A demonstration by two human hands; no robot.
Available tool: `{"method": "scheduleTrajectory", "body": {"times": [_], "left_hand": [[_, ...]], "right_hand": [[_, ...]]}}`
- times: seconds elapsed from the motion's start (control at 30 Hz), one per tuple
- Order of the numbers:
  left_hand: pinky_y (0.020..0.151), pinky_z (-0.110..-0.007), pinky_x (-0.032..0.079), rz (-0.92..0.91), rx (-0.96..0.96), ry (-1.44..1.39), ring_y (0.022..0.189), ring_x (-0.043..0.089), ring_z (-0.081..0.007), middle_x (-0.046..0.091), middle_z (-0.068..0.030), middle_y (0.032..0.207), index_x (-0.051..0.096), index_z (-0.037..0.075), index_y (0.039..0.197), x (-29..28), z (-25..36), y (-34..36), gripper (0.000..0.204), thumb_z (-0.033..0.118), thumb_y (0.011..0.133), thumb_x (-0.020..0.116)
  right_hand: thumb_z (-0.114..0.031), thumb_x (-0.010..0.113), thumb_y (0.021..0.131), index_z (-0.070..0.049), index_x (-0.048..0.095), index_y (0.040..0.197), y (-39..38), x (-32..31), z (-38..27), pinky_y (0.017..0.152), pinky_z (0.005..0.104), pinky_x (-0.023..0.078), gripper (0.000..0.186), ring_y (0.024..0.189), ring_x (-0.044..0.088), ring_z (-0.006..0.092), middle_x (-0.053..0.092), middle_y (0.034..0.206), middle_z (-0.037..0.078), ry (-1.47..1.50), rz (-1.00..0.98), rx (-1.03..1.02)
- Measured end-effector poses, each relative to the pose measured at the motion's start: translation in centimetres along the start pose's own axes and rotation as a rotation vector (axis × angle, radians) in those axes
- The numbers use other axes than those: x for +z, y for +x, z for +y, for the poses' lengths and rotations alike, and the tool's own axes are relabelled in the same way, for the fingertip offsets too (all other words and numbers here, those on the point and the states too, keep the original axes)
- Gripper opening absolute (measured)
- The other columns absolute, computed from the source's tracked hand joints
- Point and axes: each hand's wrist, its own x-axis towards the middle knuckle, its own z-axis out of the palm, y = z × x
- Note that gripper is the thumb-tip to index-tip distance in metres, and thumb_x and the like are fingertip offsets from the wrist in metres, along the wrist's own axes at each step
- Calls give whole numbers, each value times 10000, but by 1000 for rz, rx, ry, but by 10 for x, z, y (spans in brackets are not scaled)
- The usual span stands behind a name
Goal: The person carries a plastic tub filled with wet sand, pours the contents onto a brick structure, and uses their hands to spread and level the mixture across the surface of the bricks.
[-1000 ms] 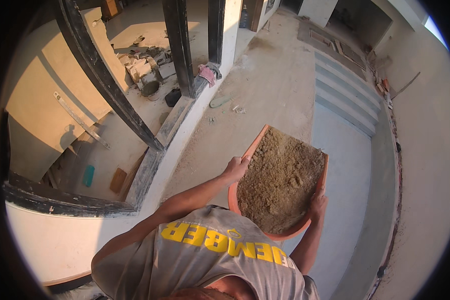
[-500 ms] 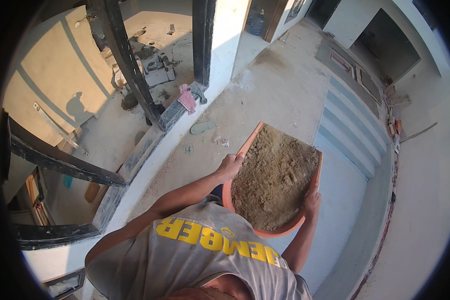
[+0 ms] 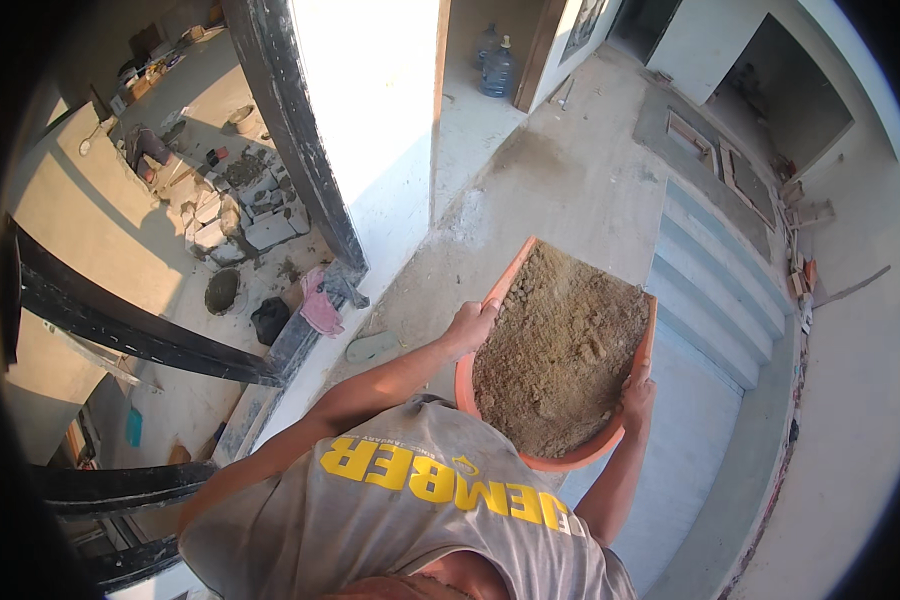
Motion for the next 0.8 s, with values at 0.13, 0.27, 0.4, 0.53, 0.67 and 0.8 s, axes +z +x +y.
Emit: {"method": "scheduleTrajectory", "body": {"times": [0.13,0.27,0.4,0.53,0.67,0.8], "left_hand": [[596,-483,484,-42,-54,-18,612,644,-273,625,-148,659,595,-9,753,27,47,133,585,493,1044,517],[572,-463,480,27,-32,-19,592,637,-263,622,-137,652,598,-7,751,39,39,293,586,494,1046,520],[540,-430,473,73,-10,-127,564,612,-230,609,-115,640,601,5,751,41,76,418,571,485,1052,530],[493,-420,449,153,-134,-182,518,565,-207,582,-82,626,590,16,746,1,100,491,552,465,1062,535],[421,-436,390,225,-160,-295,438,488,-190,546,-61,605,577,25,756,-33,107,586,552,473,1073,517],[492,-437,410,307,-152,-262,498,498,-188,515,-51,605,555,44,748,-70,84,687,562,497,1076,500]], "right_hand": [[-781,379,981,-94,488,683,131,28,-39,405,356,373,757,423,402,164,399,528,3,-30,56,-13],[-764,385,990,-78,497,694,272,86,-88,405,354,378,756,428,416,165,413,536,10,-70,15,-47],[-684,390,1031,-57,528,644,422,127,-158,408,358,373,750,433,464,182,466,534,30,-183,-3,-133],[-662,408,1038,-38,533,607,513,199,-224,434,365,394,768,452,485,191,468,529,45,-208,-99,-152],[-661,420,1036,-22,548,598,621,286,-287,507,385,426,785,506,501,195,504,558,65,-310,-177,-235],[-683,441,1022,-86,467,610,722,392,-298,409,372,338,726,452,430,163,442,540,21,-357,-193,-367]]}}
